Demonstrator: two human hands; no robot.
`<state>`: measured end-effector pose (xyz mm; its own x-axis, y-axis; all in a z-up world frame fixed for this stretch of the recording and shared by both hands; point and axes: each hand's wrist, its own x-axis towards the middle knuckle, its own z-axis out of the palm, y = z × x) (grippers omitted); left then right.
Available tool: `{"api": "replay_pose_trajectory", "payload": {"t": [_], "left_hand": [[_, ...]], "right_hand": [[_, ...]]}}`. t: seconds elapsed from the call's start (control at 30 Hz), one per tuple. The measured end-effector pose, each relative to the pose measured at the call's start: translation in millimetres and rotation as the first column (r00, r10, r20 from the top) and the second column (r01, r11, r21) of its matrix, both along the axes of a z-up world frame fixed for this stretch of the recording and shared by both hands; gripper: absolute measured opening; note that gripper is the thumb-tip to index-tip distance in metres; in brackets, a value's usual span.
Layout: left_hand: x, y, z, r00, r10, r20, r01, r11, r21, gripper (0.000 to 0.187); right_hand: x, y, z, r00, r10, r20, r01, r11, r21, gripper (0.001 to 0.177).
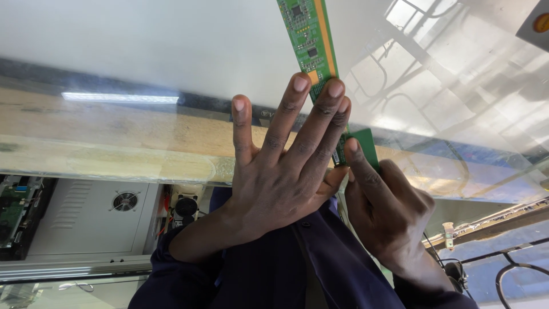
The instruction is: Inspecting and positioning electronic circuit boards on a light table for repair.
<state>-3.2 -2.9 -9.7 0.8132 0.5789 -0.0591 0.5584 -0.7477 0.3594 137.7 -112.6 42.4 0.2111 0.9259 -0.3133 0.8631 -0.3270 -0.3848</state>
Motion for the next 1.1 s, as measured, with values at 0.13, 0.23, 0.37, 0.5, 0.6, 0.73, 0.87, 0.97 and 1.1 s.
{"api": "replay_pose_trajectory", "payload": {"t": [0.13,0.23,0.37,0.5,0.6,0.73,0.87,0.97,1.1], "left_hand": [[0.5,2.9,3.1,1.000,0.014,-0.002,-0.014,0.999,-0.046,0.044],[1.6,2.9,0.8,1.000,0.010,-0.019,-0.011,1.000,-0.012,0.041],[0.6,4.3,1.5,1.000,0.015,-0.013,-0.015,0.999,-0.039,0.045],[0.1,0.7,0.3,1.000,0.006,0.001,-0.006,0.999,-0.037,0.052],[0.0,4.8,2.4,1.000,0.010,-0.006,-0.010,0.998,-0.056,0.056],[1.9,5.2,6.8,0.999,0.010,-0.033,-0.014,0.993,-0.121,0.058],[-1.6,5.2,3.3,1.000,0.001,-0.007,-0.001,0.996,-0.093,0.057],[-2.4,5.1,2.4,1.000,-0.020,-0.015,0.019,0.998,-0.067,0.060],[-0.1,5.2,2.6,1.000,0.000,-0.006,0.000,0.998,-0.057,0.053]], "right_hand": [[-1.6,-4.1,-1.0,1.000,-0.011,0.023,0.011,1.000,0.005,0.041],[-0.4,3.2,-3.4,1.000,0.008,0.025,-0.008,1.000,0.026,0.039],[0.0,5.0,0.1,1.000,0.007,-0.009,-0.007,1.000,-0.004,0.038],[-0.5,4.8,0.1,1.000,0.012,0.022,-0.012,1.000,-0.002,0.041],[-0.9,5.0,-2.7,0.999,0.012,0.041,-0.013,1.000,0.017,0.043],[0.1,3.5,-4.0,0.998,0.018,0.058,-0.020,0.999,0.029,0.043],[-2.5,-4.9,-2.5,1.000,-0.013,0.028,0.013,1.000,0.002,0.044],[-2.3,-6.8,-7.4,0.998,-0.023,0.053,0.021,0.999,0.037,0.044],[-2.2,-11.8,-7.6,0.998,-0.020,0.053,0.018,0.999,0.038,0.043]]}}
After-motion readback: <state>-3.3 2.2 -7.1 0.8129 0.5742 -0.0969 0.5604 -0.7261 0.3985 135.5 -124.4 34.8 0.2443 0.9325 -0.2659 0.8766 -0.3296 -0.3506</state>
